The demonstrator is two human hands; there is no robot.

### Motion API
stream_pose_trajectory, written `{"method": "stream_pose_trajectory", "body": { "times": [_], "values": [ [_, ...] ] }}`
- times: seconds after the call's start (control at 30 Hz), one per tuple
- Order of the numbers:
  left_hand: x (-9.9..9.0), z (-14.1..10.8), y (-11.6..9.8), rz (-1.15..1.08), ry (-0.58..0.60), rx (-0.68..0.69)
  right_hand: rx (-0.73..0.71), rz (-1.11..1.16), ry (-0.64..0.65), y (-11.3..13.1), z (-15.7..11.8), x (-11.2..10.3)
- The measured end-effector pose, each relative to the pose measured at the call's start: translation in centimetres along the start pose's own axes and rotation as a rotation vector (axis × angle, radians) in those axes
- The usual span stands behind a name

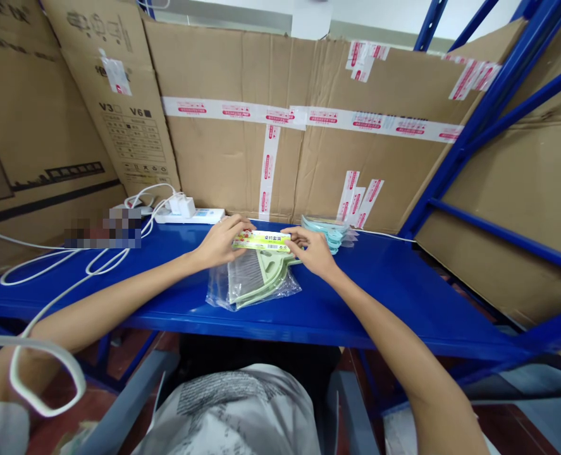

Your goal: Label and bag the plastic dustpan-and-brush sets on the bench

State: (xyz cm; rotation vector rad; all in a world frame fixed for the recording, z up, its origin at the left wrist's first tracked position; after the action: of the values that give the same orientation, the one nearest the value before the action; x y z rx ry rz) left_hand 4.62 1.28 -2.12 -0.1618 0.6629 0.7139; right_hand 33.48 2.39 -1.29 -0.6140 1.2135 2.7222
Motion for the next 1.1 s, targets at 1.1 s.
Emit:
{"method": "stream_pose_trajectory", "body": {
  "times": [1.1],
  "values": [
    [1.3, 0.2, 1.0, -1.154, -0.048, -0.986, -0.667, -0.721, 0.020, 1.0, -0.5, 0.0]
  ]
}}
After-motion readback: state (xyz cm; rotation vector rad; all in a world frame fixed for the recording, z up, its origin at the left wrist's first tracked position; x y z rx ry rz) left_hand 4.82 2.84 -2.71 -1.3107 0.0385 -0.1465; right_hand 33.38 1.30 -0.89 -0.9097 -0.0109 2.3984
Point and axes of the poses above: each hand's wrist, its own z-axis towards the middle knuckle, its own x-axis out of the palm, y = z × x, the point moved 1 cm from there along z, towards the middle knuckle, and after that the axes turned 5 degrees about -y, right-handed, at the moved point
